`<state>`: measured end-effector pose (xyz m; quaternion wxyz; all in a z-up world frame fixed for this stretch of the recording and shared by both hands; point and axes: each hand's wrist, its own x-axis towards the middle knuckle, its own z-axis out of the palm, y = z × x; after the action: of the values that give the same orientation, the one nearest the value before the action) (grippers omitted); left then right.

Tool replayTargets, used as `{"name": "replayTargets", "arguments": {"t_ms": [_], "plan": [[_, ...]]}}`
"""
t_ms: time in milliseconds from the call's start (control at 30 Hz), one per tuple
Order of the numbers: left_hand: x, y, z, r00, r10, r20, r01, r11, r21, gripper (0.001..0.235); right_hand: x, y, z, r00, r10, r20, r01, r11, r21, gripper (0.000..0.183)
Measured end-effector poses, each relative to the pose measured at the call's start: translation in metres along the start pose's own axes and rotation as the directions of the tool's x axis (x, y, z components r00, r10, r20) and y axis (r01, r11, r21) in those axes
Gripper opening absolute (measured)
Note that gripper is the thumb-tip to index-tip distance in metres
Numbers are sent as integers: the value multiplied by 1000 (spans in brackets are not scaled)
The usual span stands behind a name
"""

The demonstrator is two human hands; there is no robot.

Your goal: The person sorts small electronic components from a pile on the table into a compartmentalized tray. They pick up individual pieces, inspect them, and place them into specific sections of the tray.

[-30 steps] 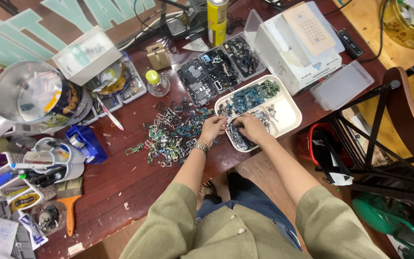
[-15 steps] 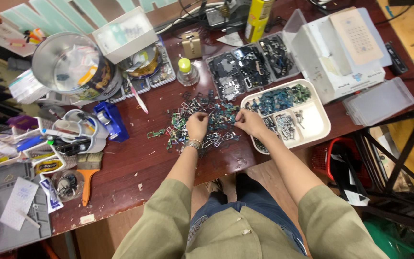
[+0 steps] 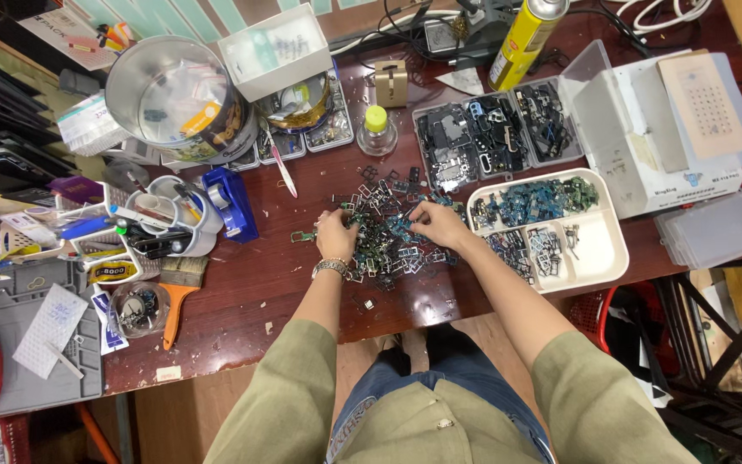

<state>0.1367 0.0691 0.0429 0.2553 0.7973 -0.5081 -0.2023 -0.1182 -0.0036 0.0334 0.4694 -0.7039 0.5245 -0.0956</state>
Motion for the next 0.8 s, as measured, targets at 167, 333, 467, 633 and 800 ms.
{"name": "replayTargets", "arguments": {"t_ms": [167, 333, 467, 633, 800], "plan": [[9, 2, 10, 999, -14, 31, 12, 997, 79, 22, 6, -8, 2, 999, -32, 17, 32, 999, 2, 27], [19, -5, 7, 990, -133, 38, 138, 968, -211, 20, 13, -20, 8, 998, -1, 68, -10, 988, 154, 28], [20, 0, 13, 982, -141, 127, 180, 905, -385, 23, 22, -36, 23, 996, 42, 75, -67, 925, 374, 30], [24, 9, 27, 905, 70, 419, 222, 762, -609, 39, 29, -47, 32, 993, 74, 95, -110, 872, 476, 23], [31, 6, 19, 979, 45, 198, 9, 965, -262, 31, 31, -32, 18, 980, 189, 59, -192, 843, 502, 18]]}}
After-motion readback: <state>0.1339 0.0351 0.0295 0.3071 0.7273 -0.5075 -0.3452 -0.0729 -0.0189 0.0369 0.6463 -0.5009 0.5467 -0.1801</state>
